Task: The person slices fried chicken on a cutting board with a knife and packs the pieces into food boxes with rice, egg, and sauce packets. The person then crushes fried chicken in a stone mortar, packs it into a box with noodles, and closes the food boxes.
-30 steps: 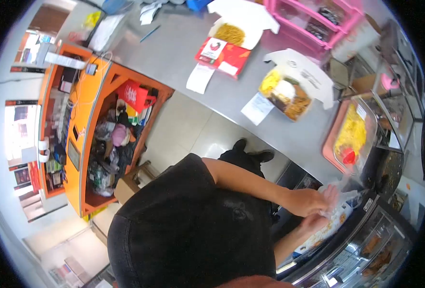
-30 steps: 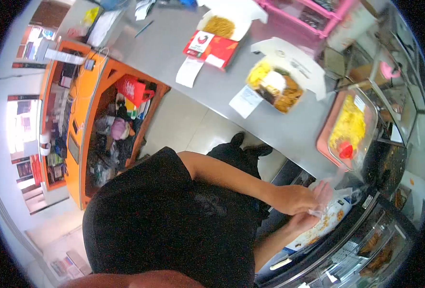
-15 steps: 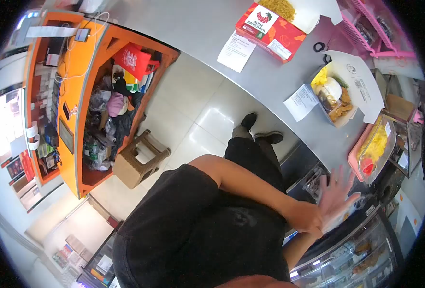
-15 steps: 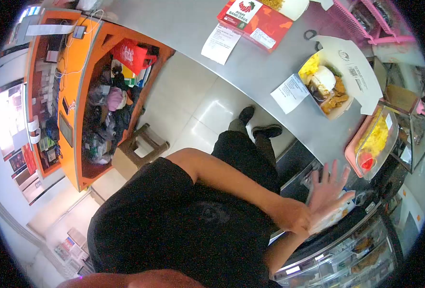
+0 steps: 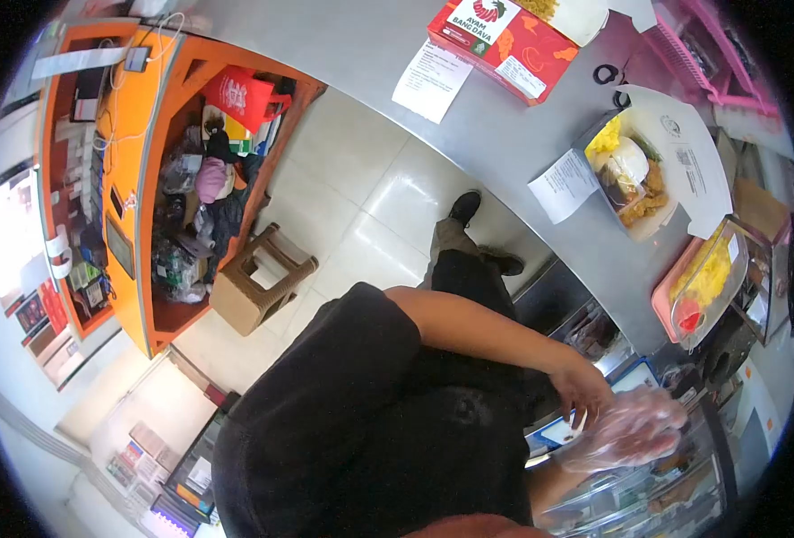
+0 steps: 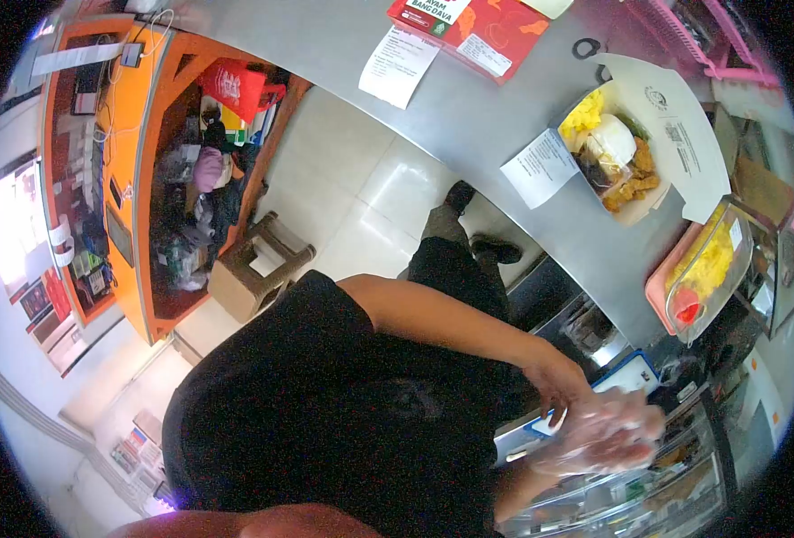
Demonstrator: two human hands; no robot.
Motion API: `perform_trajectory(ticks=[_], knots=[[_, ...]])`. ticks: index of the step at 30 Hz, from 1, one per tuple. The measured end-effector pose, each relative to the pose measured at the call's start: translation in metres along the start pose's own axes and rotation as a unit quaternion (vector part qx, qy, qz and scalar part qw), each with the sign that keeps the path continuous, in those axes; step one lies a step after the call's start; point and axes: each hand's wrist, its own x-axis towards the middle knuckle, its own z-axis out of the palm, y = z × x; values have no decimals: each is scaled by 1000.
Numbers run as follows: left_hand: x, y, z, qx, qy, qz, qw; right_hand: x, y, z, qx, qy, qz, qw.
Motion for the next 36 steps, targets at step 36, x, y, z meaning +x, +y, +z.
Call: perform_trajectory(ticks=[36], knots=[[559,14,63,746,161,370,529,-255,-251,-212,-305,357,-291,834]])
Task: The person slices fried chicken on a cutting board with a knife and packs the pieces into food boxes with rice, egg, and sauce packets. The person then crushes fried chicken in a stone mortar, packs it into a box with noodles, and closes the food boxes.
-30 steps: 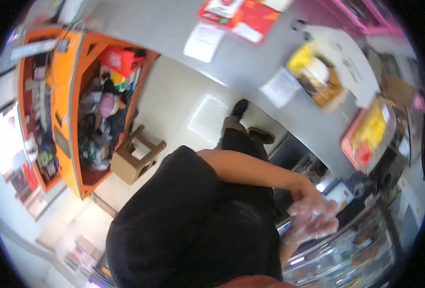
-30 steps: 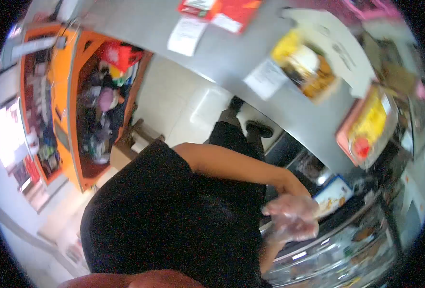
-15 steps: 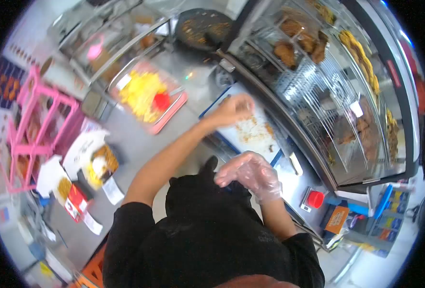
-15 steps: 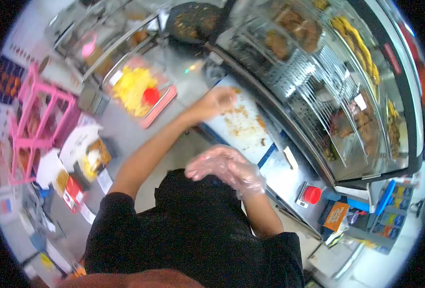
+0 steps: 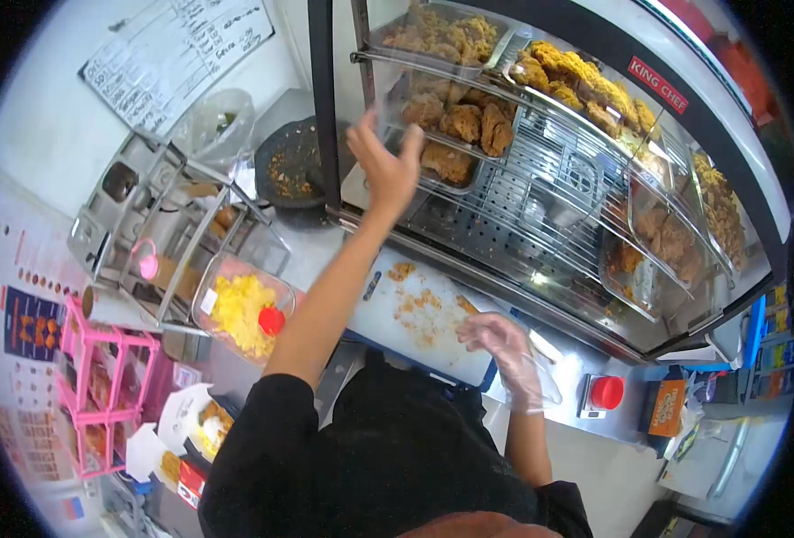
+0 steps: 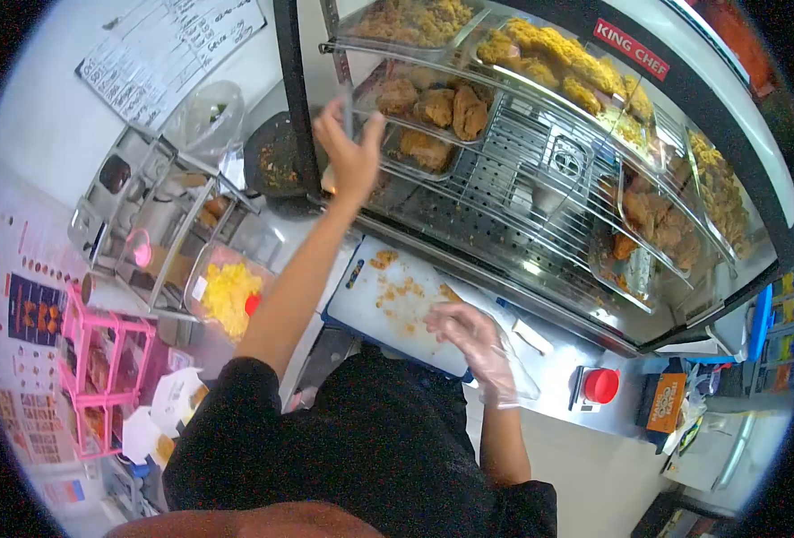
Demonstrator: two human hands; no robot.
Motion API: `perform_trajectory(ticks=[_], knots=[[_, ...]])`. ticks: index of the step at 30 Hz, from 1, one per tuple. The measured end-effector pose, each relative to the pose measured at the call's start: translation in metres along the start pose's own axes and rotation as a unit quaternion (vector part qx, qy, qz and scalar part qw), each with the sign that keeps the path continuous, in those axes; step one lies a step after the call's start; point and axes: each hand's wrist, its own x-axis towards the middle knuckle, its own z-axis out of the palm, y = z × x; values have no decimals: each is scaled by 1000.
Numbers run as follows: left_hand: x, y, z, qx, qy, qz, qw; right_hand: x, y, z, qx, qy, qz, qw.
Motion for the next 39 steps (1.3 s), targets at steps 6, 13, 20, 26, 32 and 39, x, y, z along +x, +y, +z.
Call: perform_trajectory(ticks=[6,13,20,26,32,39], knots=[[-68,72,22,-166,-244,100,950,112,21,27,-428,92,-165,884],[-79,114,-63,-269,-364,214,866,225,-80,41,-516,375,-367,676],[-149,-34,-146,-154,-466,-133,861,255,-114,4,-543,375,-217,719],[-206,-94,-202,-92,-443,-251,856,248,-109,-21,-75,357,-258,895],[-217,-115,-210,-53,-399,-240,884,195,-119,43,305,96,-204,925],[-221,-132,-222,33,-378,-143,914,177,-117,123,95,120,-190,970]])
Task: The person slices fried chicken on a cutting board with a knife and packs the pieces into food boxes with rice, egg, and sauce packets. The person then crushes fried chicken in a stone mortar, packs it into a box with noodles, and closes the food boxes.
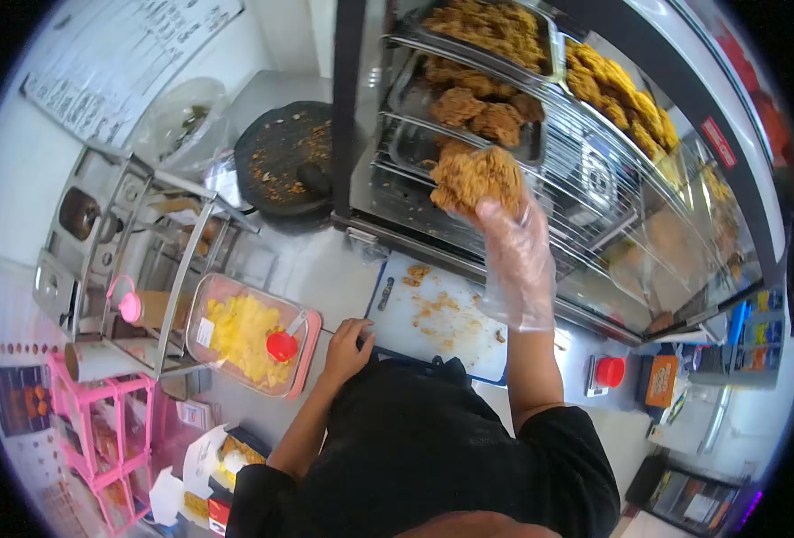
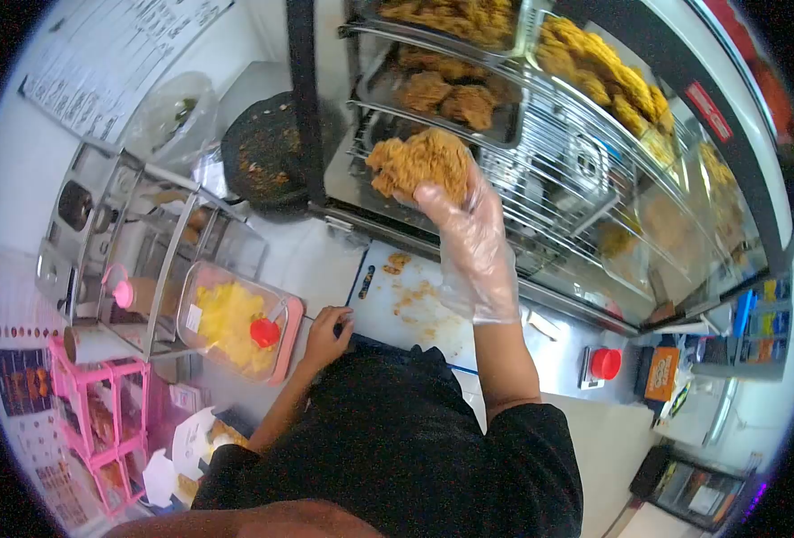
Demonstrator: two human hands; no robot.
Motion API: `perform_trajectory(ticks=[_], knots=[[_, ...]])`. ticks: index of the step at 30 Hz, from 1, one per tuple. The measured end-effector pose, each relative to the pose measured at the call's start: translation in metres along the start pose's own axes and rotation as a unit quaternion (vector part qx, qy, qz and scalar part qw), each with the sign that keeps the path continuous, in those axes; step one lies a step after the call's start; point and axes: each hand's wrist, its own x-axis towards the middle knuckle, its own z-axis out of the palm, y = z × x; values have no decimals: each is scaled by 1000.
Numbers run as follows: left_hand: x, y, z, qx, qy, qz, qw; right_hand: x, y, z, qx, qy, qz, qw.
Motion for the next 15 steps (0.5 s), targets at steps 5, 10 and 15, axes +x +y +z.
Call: perform_trajectory(ticks=[5,10,15], knots=[[-18,-34,15,44,40,30,998,9,60,28,-28,-92,97,991],[-20,-32,12,50,59,44,996,37,172,90,-24,-194,255,947],[-18,-45,14,23,50,54,997,136,265,174,-420,-176,-17,890]])
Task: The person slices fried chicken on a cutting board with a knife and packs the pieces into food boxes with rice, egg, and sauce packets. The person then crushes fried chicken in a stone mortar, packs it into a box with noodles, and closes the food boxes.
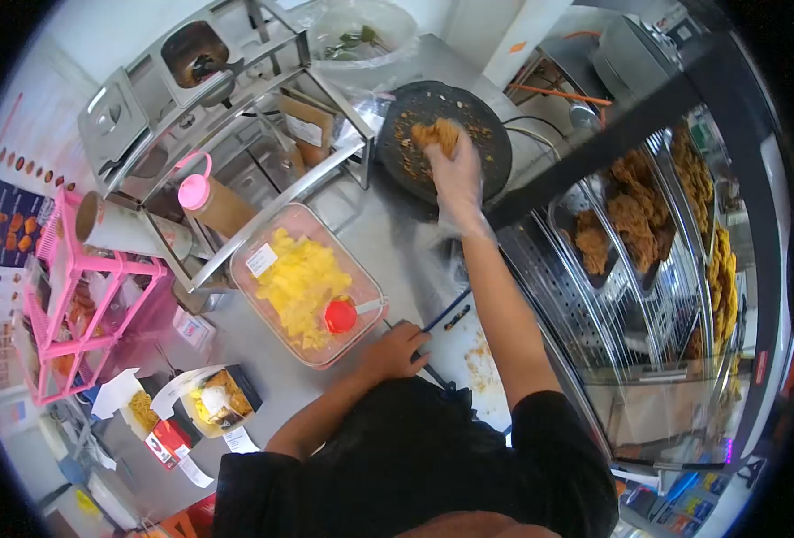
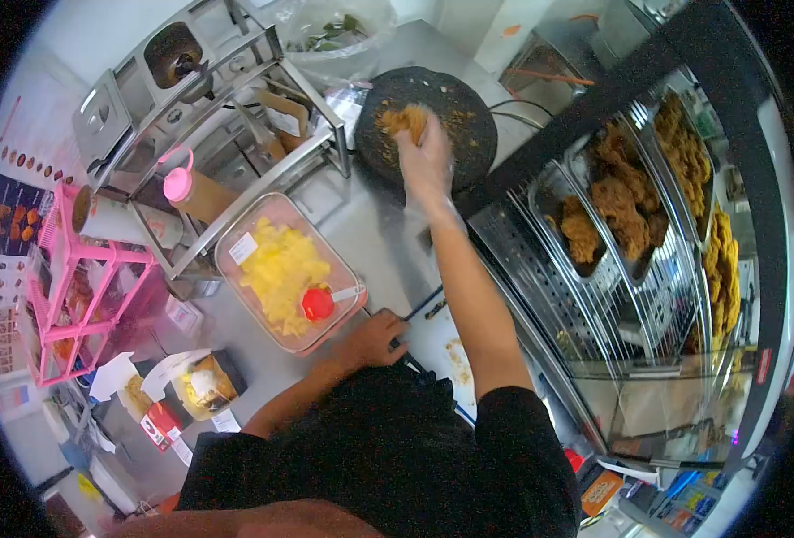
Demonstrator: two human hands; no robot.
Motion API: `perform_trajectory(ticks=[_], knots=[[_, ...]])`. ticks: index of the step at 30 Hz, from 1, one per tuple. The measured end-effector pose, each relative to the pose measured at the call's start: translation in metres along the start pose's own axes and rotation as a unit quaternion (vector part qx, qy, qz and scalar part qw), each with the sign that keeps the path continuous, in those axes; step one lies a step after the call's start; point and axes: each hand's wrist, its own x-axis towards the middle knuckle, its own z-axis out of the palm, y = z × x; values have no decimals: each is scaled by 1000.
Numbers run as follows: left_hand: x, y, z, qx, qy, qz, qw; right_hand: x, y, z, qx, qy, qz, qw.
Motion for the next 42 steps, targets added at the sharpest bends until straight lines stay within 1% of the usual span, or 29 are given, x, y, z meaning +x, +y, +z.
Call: perform_trajectory(ticks=[1,3,6,7,10,11,14,17,19,20,21,22,23,25,26,27,28,30,31,32,33,34,35,36,37,38,39,40,42], knots=[[0,3,-2,5,1,-1,1000,25,6,13,-85,31,-82,993],[-2,1,0,0,-5,-12,1000,58,33,37,-250,89,-242,933],[-3,-7,7,-13,1,-4,1000,45,51,74,-376,-48,-135,915],[-5,-9,10,-19,2,-7,1000,52,56,66,-347,-102,-135,922],[-6,-9,14,-39,13,-22,999,34,42,32,-385,-32,-107,916],[-4,-6,9,-43,13,-28,999,25,32,26,-437,-105,31,893],[-3,-7,8,-44,28,-28,998,20,47,28,-416,-103,100,898],[-7,-4,6,-58,29,-34,997,51,88,25,-257,-78,84,960],[-5,-9,9,-65,23,-35,997,59,48,24,-243,-9,10,970],[-4,-9,7,-70,32,-35,996,70,9,15,-218,-8,-6,976],[-2,-6,2,-77,41,-38,995,83,-13,8,-223,28,-87,971],[-2,-3,-1,-83,50,-41,994,77,-59,0,-179,46,-95,978],[-1,-4,0,-77,63,-33,994,78,-82,-6,-159,63,-114,979],[-3,-4,-2,-89,54,-30,994,95,-55,-10,-209,72,-123,968],[-1,-6,-3,-92,49,-24,994,112,-10,0,-304,53,-132,942],[-2,-6,-1,-94,41,-34,994,122,47,23,-442,9,-152,884],[-1,-7,1,-105,42,-35,993,125,94,44,-528,-55,-164,832],[-3,-9,-1,-128,33,-34,991,149,101,35,-443,-161,-86,877],[-2,-9,-3,-103,47,-31,993,169,103,30,-396,-213,-50,892],[-10,-1,-3,-120,22,-46,991,187,85,12,-409,-208,-85,884],[-7,-3,-3,-132,7,-58,989,185,32,0,-357,-101,-57,927],[-2,-7,-2,-143,-4,-72,987,183,-10,-11,-326,-83,-81,938],[-7,-4,5,-148,14,-61,987,168,-48,-26,-296,-70,-98,948],[-11,-5,12,-149,32,-48,987,118,-110,-15,-203,-35,41,978],[-6,-14,13,-140,57,-29,988,133,-52,-15,-208,5,-50,977],[-1,-9,1,-145,59,-35,987,159,13,-12,-207,51,-144,966],[2,-12,-1,-147,60,-43,986,178,32,-7,-282,-12,-223,933],[-1,-6,1,-157,55,-51,985,189,51,-9,-358,-75,-290,884],[8,-18,8,-146,58,-44,987,211,73,-7,-486,-189,-408,749]])
